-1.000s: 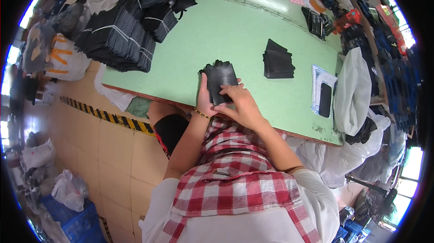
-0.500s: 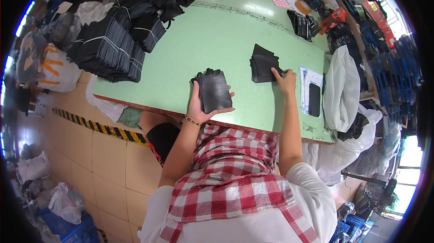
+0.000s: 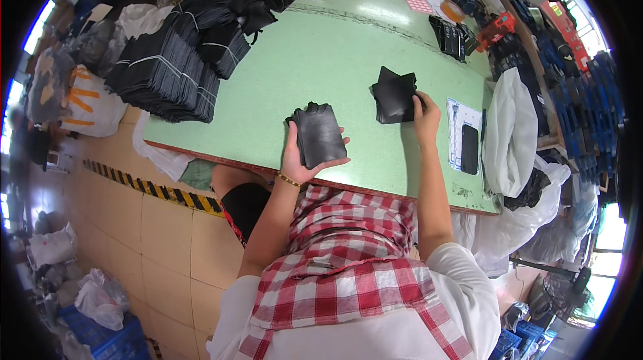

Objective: Sorting and counting stacks of black fabric components on a factory table.

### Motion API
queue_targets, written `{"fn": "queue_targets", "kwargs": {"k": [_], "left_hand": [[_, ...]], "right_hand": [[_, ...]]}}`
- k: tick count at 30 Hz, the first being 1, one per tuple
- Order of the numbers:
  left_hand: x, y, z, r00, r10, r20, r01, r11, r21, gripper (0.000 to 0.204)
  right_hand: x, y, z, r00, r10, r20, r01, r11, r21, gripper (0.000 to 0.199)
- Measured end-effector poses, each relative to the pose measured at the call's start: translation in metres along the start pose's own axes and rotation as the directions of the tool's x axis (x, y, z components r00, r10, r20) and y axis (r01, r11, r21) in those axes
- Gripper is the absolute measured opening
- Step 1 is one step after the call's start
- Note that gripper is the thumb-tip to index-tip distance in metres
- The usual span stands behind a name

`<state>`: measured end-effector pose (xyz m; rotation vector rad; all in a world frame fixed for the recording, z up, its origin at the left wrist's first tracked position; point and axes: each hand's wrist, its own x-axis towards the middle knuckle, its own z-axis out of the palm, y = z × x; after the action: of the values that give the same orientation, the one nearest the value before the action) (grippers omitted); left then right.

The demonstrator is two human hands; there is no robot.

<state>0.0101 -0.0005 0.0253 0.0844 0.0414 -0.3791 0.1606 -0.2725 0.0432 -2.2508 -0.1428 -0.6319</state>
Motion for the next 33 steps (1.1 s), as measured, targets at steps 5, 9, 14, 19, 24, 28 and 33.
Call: {"fn": "queue_targets", "kwargs": {"k": [5, 9, 14, 19, 24, 28, 33], "left_hand": [[-0.002, 0.001, -0.003, 0.999, -0.001, 0.035, 0.002, 1.0, -0.013, 0.083], [-0.001, 0.001, -0.002, 0.999, 0.029, 0.015, -0.029, 1.0, -0.002, 0.082], [-0.004, 0.001, 0.004, 0.994, 0.053, -0.096, -0.048, 0.997, 0.059, 0.078], [-0.006, 0.003, -0.007, 0.996, -0.018, -0.084, 0.015, 0.999, -0.037, 0.067], [-0.012, 0.002, -0.002, 0.967, -0.031, -0.253, 0.082, 0.978, 0.192, 0.044], [-0.009, 0.002, -0.005, 0.987, -0.146, -0.064, 0.146, 0.989, -0.001, 0.042], [-0.005, -0.001, -0.005, 0.994, -0.107, 0.005, 0.106, 0.992, 0.064, 0.053]], "right_hand": [[0.01, -0.029, -0.021, 0.945, 0.215, 0.245, -0.3, 0.867, 0.397, 0.018], [0.011, -0.06, -0.035, 0.86, 0.114, 0.498, -0.395, 0.766, 0.508, 0.017], [0.001, -0.118, -0.034, 0.663, -0.235, 0.711, -0.316, 0.773, 0.551, 0.02], [-0.01, -0.137, 0.006, 0.491, -0.206, 0.847, -0.061, 0.961, 0.27, 0.037], [-0.018, -0.137, 0.019, 0.605, -0.161, 0.78, -0.034, 0.973, 0.227, 0.035], [-0.009, -0.125, 0.009, 0.658, -0.159, 0.736, 0.028, 0.982, 0.186, 0.03], [0.012, -0.127, -0.026, 0.818, -0.126, 0.561, 0.003, 0.977, 0.214, 0.023]]}}
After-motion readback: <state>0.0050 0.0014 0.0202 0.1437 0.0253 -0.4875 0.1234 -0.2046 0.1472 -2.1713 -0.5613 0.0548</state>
